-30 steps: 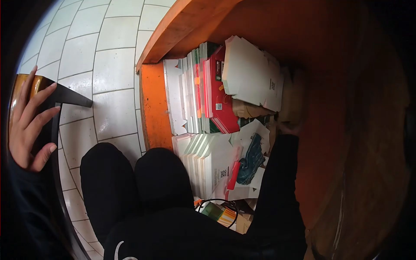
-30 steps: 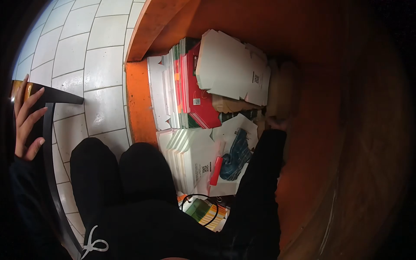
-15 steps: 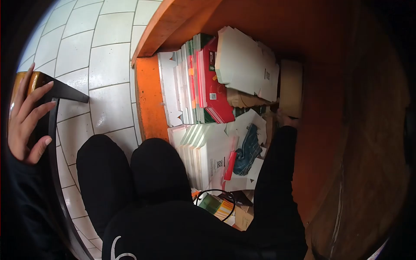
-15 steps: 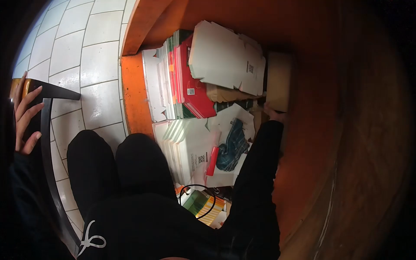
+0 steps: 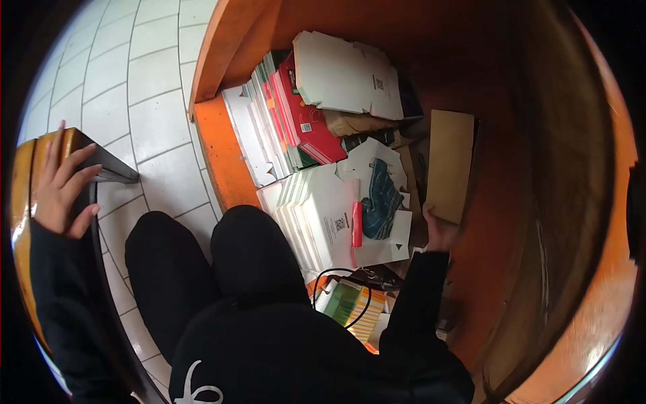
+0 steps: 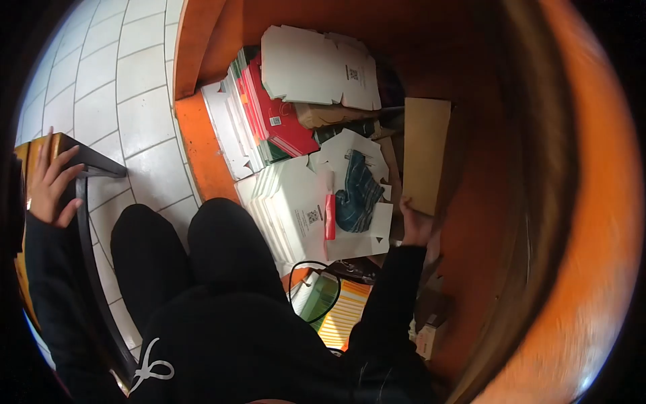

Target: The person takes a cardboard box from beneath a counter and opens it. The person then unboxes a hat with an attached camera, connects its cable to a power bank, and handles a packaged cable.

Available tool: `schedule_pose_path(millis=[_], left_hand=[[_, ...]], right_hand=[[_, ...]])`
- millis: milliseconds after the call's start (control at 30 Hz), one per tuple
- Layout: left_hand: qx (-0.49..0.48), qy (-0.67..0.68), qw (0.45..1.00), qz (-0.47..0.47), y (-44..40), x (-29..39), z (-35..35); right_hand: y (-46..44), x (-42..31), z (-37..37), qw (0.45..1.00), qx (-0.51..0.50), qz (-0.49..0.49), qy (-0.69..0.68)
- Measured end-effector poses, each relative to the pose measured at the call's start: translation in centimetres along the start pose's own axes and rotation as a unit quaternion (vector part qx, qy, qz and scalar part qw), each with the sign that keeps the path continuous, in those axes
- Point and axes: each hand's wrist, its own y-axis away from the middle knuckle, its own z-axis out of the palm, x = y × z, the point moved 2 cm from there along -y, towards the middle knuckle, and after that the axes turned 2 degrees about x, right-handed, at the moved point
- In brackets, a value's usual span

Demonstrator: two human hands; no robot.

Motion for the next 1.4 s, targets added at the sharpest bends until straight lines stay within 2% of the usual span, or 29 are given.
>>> schedule_pose_path(millis=[67, 167, 200, 233, 267, 300, 333, 367, 400, 433, 500, 533, 600, 700, 867, 1000, 1033, 1067, 1167, 1200, 1233, 1300, 1367, 1400], left_hand=[[-0.032, 0.030, 0.999, -0.027, -0.2, 0.2, -0.3], [0.008, 0.065, 0.997, -0.026, -0.4, 0.1, -0.7], [0.026, 0.139, 0.989, -0.043, -0.8, 0.2, -1.2], [0.084, 0.302, 0.947, -0.064, -1.5, 1.0, -1.8], [0.138, 0.454, 0.877, -0.080, -2.7, 2.0, -2.4], [0.158, 0.555, 0.813, -0.081, -4.5, 3.4, -2.9], [0.147, 0.621, 0.767, -0.060, -5.9, 3.7, -0.2], [0.074, 0.732, 0.656, -0.169, -6.9, 6.9, -3.0], [0.038, 0.810, 0.538, -0.230, -8.4, 8.5, -3.0], [0.032, 0.802, 0.554, -0.222, -8.3, 9.0, -1.8], [0.051, 0.867, 0.468, -0.164, -10.2, 9.3, -1.1], [0.038, 0.880, 0.446, -0.161, -10.9, 10.2, -1.9], [0.003, 0.886, 0.428, -0.178, -12.6, 12.2, -3.8], [-0.063, 0.873, 0.443, -0.191, -14.4, 16.1, -7.3], [-0.156, 0.840, 0.473, -0.215, -14.4, 19.8, -13.3], [-0.200, 0.825, 0.484, -0.215, -12.8, 22.1, -18.9], [-0.212, 0.822, 0.486, -0.208, -12.4, 22.8, -20.3], [-0.224, 0.819, 0.489, -0.199, -12.1, 23.6, -21.7], [-0.260, 0.810, 0.500, -0.161, -11.3, 26.1, -26.0], [-0.272, 0.808, 0.503, -0.147, -11.0, 27.0, -27.5], [-0.280, 0.805, 0.505, -0.134, -10.7, 28.1, -28.8], [-0.299, 0.802, 0.507, -0.104, -10.0, 30.3, -31.5], [-0.314, 0.799, 0.508, -0.072, -9.2, 33.1, -34.0], [-0.323, 0.797, 0.507, -0.054, -8.8, 34.6, -35.1]], right_hand=[[3.5, 1.0, -0.6, 0.996, 0.077, -0.024, -0.036], [9.5, 3.5, 3.4, 0.999, 0.040, -0.009, -0.008], [10.4, 4.5, 3.4, 0.999, 0.037, -0.009, -0.022], [11.4, 5.6, 3.5, 0.999, 0.045, 0.009, -0.019], [12.2, 6.7, 3.7, 0.998, 0.050, 0.026, -0.019], [12.7, 7.6, 2.8, 0.997, 0.052, 0.028, -0.038], [13.7, 8.7, 2.8, 0.997, 0.058, 0.036, -0.037], [14.5, 9.9, 3.2, 0.996, 0.063, 0.052, -0.040], [15.5, 10.9, 3.8, 0.995, 0.066, 0.070, -0.036], [16.4, 11.6, 4.4, 0.993, 0.069, 0.088, -0.033], [18.6, 12.8, 6.0, 0.989, 0.071, 0.131, -0.022], [19.9, 13.7, 6.7, 0.985, 0.066, 0.160, -0.010], [22.7, 15.4, 8.8, 0.972, 0.038, 0.230, 0.010], [27.0, 16.4, 13.3, 0.952, -0.064, 0.295, 0.055], [33.0, 13.3, 22.9, 0.924, -0.209, 0.302, 0.111], [36.6, 6.6, 31.3, 0.929, -0.235, 0.285, 0.034], [36.7, 7.1, 32.2, 0.932, -0.233, 0.275, 0.029], [36.7, 9.0, 33.4, 0.910, -0.252, 0.327, 0.045], [38.4, 6.4, 39.5, 0.892, -0.303, 0.333, 0.029], [38.6, 4.5, 41.4, 0.874, -0.359, 0.328, 0.004], [38.5, 3.8, 43.1, 0.900, -0.351, 0.254, 0.041], [39.3, 0.9, 46.4, 0.903, -0.397, 0.161, 0.036], [40.9, -3.6, 48.8, 0.907, -0.390, 0.124, 0.104], [43.3, -8.4, 50.0, 0.895, -0.407, 0.140, 0.117]])
